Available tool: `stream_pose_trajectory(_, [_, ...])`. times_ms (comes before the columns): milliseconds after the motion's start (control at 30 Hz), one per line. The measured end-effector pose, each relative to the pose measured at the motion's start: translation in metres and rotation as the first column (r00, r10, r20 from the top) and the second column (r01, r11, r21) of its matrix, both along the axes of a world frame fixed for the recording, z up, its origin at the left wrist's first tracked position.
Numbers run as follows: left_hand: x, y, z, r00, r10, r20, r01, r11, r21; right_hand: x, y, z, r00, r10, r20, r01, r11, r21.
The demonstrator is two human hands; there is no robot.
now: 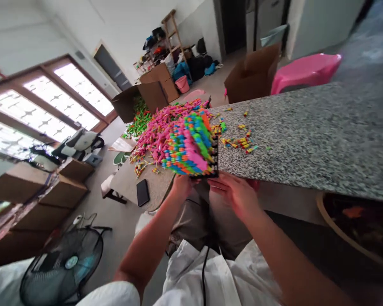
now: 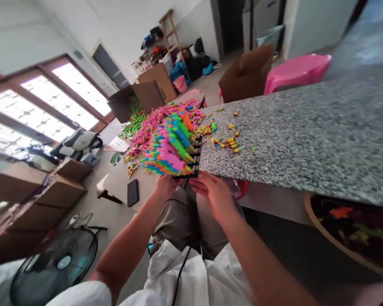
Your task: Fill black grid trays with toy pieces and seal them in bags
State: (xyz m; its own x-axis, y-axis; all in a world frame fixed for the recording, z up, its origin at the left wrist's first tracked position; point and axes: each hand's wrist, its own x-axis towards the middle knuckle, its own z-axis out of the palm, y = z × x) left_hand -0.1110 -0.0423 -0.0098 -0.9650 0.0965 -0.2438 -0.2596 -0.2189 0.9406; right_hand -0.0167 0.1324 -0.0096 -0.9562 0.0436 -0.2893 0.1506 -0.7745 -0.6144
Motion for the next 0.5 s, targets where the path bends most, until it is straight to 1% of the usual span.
stream_pose_trajectory(100, [-0.001, 0.018, -0.032, 0.998, -0.040, 0.043, 0.038, 0.998, 0.043, 0.016, 0.033, -0.052, 0.987, -0.006, 0.161, -0.013, 0.993, 0.117])
stream_pose_trajectory(167, [-0.004, 0.027, -0.049, 0.996, -0.045, 0.083, 0.045, 0.999, 0.011, 0.025, 0.056, -0.093, 0.967, -0.078, 0.242, 0.023, 0.974, 0.225])
stream_pose_trajectory(267, [-0.010, 0.035, -0.068, 0.988, -0.043, 0.150, 0.049, 0.998, -0.040, 0.034, 0.085, -0.155, 0.900, -0.245, 0.359, 0.101, 0.922, 0.374])
stream_pose_trajectory(300, [-0.013, 0.036, -0.074, 0.985, -0.048, 0.168, 0.055, 0.998, -0.036, 0.034, 0.092, -0.173, 0.870, -0.292, 0.397, 0.104, 0.897, 0.430])
stream_pose_trajectory(333, [-0.017, 0.037, -0.078, 0.982, -0.058, 0.182, 0.064, 0.998, -0.027, 0.032, 0.098, -0.190, 0.851, -0.327, 0.410, 0.079, 0.853, 0.516])
stream_pose_trajectory(367, [-0.021, 0.037, -0.082, 0.979, -0.064, 0.194, 0.070, 0.997, -0.022, 0.026, 0.102, -0.205, 0.850, -0.334, 0.408, 0.004, 0.778, 0.628])
stream_pose_trajectory(400, [-0.026, 0.036, -0.085, 0.977, -0.065, 0.204, 0.073, 0.997, -0.030, 0.018, 0.105, -0.218, 0.861, -0.316, 0.398, -0.108, 0.651, 0.751])
stream_pose_trajectory(433, [-0.031, 0.036, -0.087, 0.975, -0.062, 0.212, 0.073, 0.996, -0.047, 0.008, 0.107, -0.229, 0.877, -0.268, 0.398, -0.231, 0.492, 0.840])
stream_pose_trajectory(467, [-0.035, 0.035, -0.088, 0.974, -0.056, 0.219, 0.073, 0.995, -0.070, -0.004, 0.108, -0.238, 0.885, -0.225, 0.409, -0.314, 0.361, 0.878])
stream_pose_trajectory(500, [-0.039, 0.035, -0.088, 0.973, -0.053, 0.226, 0.076, 0.993, -0.095, -0.017, 0.108, -0.246, 0.889, -0.182, 0.420, -0.373, 0.244, 0.895])
